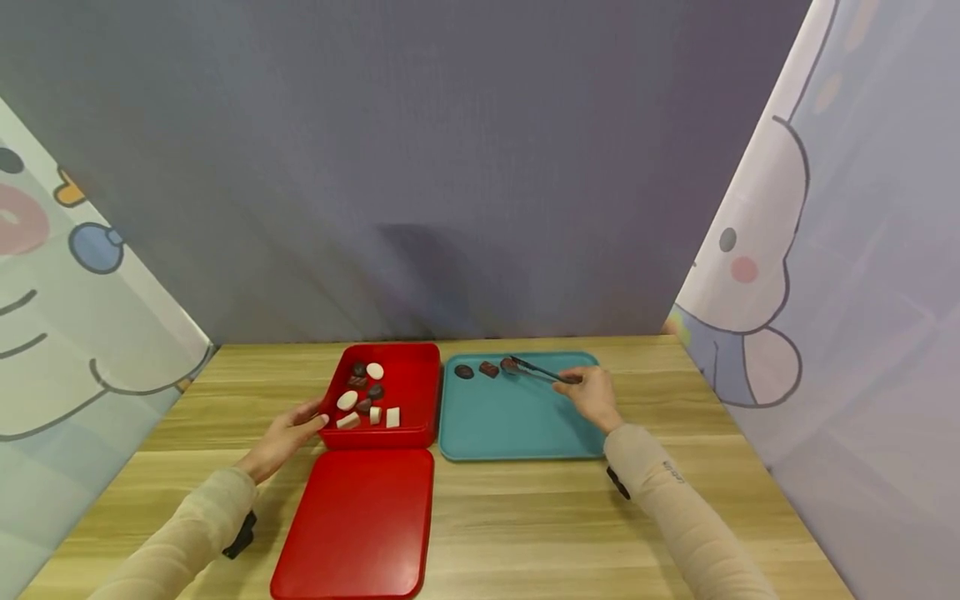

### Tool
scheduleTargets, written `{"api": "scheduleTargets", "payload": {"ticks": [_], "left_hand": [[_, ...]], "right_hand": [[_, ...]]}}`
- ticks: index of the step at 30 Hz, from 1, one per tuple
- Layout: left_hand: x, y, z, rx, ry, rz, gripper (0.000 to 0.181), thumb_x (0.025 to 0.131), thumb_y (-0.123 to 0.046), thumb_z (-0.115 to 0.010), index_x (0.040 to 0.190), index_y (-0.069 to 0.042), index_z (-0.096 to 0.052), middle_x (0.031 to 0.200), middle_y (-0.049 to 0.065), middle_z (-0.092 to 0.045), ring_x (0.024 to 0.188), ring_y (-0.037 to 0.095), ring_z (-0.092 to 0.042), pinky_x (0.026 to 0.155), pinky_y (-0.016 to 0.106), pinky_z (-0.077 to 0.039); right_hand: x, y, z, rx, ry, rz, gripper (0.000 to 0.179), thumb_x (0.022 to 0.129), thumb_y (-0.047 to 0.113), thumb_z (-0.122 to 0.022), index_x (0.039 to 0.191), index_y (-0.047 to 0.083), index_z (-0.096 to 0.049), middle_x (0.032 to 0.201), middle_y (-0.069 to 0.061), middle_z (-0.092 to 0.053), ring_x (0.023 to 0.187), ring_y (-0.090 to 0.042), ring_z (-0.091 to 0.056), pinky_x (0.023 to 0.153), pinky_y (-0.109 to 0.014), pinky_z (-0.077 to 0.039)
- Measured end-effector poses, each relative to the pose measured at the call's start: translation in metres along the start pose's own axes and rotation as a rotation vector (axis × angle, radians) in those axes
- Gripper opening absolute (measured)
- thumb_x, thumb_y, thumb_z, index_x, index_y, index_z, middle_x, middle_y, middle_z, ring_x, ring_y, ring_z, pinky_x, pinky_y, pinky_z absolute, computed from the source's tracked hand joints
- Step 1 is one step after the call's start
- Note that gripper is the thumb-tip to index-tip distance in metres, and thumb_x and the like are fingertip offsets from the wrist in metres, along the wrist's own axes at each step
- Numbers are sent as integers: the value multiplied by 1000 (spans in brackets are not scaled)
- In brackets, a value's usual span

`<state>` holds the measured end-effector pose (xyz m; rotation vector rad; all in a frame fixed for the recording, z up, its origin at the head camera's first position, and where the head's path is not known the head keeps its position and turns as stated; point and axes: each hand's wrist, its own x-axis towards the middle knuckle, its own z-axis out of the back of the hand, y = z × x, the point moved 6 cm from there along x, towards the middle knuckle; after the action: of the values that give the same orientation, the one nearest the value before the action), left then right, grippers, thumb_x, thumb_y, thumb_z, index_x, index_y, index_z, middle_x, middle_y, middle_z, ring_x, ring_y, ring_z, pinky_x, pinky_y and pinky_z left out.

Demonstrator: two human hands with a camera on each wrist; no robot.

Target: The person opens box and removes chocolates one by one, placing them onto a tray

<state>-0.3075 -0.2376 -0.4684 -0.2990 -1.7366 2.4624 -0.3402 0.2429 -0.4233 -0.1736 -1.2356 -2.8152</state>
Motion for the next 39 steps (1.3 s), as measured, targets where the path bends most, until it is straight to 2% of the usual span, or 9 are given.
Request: {"api": "scheduleTargets", "payload": {"ticks": [7,12,19,39], "left_hand": [[-1,0,-1,-11,7,-21,62,97,-26,-47,144,3,-20,147,24,-23,133,38,-29,105,50,-34],[-2,0,0,-8,10,-13,59,98,-20,-45,145,3,-19,148,24,-22,134,38,-27,105,51,-32],[-2,2,0,-15,15,5,59,98,-23,-45,145,1,-19,148,23,-22,134,38,-27,106,51,-32],[0,2,-2,-29,9,15,59,98,-22,-45,145,1,-19,149,22,-21,135,38,-26,107,51,-30]], "right_hand": [[2,-4,-1,-16,-4,4,30,83,19,-68,105,-1,-68,108,-22,-64,94,-36,-61,72,-40,-54],[2,-5,-1,-25,2,6,29,84,17,-67,106,-2,-67,109,-23,-63,95,-37,-61,72,-41,-54],[1,-8,0,-33,-5,10,30,84,17,-68,106,-2,-67,107,-23,-64,91,-35,-62,70,-40,-54],[3,-9,-2,-44,1,-14,30,83,16,-67,106,-3,-67,110,-25,-62,94,-37,-61,71,-40,-54]]}}
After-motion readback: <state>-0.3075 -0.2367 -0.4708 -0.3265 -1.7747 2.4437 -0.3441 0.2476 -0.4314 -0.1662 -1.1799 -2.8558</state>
